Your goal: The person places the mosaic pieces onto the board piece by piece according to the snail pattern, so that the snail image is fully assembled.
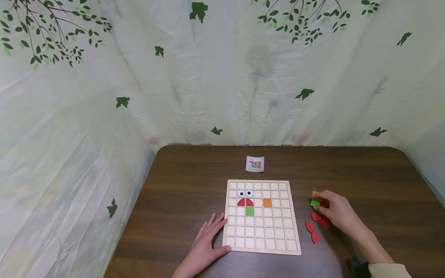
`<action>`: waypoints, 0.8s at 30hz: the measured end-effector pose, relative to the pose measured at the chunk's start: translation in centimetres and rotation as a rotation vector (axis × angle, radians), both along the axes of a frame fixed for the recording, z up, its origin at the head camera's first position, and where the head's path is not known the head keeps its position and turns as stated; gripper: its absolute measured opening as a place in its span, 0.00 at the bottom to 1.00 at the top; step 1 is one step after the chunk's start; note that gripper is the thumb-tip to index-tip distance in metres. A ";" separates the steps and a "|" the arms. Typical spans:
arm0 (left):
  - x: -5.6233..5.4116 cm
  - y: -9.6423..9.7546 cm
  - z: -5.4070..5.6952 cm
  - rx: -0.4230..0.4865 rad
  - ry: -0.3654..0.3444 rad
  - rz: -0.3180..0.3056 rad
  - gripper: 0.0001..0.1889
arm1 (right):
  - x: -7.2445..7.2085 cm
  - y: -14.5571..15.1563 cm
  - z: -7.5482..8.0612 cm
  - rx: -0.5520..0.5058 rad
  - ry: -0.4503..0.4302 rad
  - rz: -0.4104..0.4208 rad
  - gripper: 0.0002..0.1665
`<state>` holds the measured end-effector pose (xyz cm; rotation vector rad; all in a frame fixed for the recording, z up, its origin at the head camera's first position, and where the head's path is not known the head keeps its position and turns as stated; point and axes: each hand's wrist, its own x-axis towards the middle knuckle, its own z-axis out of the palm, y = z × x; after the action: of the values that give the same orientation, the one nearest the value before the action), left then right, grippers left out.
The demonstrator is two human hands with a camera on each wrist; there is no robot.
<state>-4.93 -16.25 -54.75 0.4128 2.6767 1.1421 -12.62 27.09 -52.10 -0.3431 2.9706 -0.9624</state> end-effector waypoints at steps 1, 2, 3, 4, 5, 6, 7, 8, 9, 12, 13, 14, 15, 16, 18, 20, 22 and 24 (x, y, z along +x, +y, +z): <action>0.0 0.0 0.0 0.000 0.001 0.000 0.40 | 0.0 0.0 0.0 0.004 0.000 0.001 0.18; 0.0 0.0 0.0 0.001 0.003 0.000 0.40 | 0.0 0.0 -0.1 0.006 -0.001 0.001 0.18; 0.0 0.0 -0.1 -0.001 0.006 0.000 0.40 | 0.0 0.1 -0.1 0.005 -0.002 0.002 0.18; 0.0 0.0 -0.1 -0.003 0.008 0.000 0.40 | 0.0 0.1 -0.1 0.002 -0.004 0.003 0.18; 0.0 0.0 -0.1 -0.003 0.010 0.000 0.40 | 0.0 0.2 -0.2 -0.002 -0.009 0.004 0.19; 0.0 0.0 -0.1 -0.003 0.011 0.001 0.40 | 0.0 0.2 -0.2 -0.005 -0.016 0.006 0.19; 0.0 0.0 -0.1 -0.002 0.012 0.001 0.40 | 0.0 0.3 -0.2 -0.004 -0.024 0.008 0.19; 0.0 0.0 -0.1 -0.003 0.012 0.002 0.40 | -0.1 0.3 -0.2 0.000 -0.034 0.011 0.19; 0.1 0.0 -0.2 -0.004 0.011 0.002 0.40 | -0.1 0.4 -0.1 0.005 -0.045 0.015 0.20; 0.1 0.1 -0.1 -0.007 0.003 0.003 0.40 | -0.2 0.5 0.1 0.024 -0.073 0.037 0.21; 0.1 0.1 -0.1 -0.007 0.001 0.003 0.40 | -0.3 0.6 0.1 0.031 -0.079 0.046 0.22; 0.1 0.1 -0.1 -0.009 0.000 0.003 0.40 | -0.3 0.6 0.2 0.034 -0.085 0.054 0.22; 0.0 0.1 -0.1 -0.011 -0.001 0.003 0.40 | -0.4 0.6 0.2 0.033 -0.092 0.061 0.22; 0.0 0.1 -0.1 -0.011 0.000 0.003 0.40 | -0.4 0.6 0.3 0.030 -0.099 0.068 0.22; 0.0 0.0 -0.1 -0.010 0.002 0.004 0.40 | -0.4 0.5 0.3 0.027 -0.112 0.074 0.22; 0.0 0.0 -0.1 -0.008 0.005 0.004 0.40 | -0.4 0.4 0.3 0.018 -0.118 0.072 0.22; 0.0 0.0 -0.1 -0.006 0.005 0.004 0.40 | -0.3 0.3 0.2 0.010 -0.113 0.071 0.22; 0.0 0.1 -0.1 -0.007 0.004 0.004 0.40 | -0.3 0.3 0.1 0.004 -0.095 0.070 0.23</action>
<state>-4.93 -16.16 -54.81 0.4086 2.6852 1.1340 -12.94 27.42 -51.99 -0.3871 2.8550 -0.9385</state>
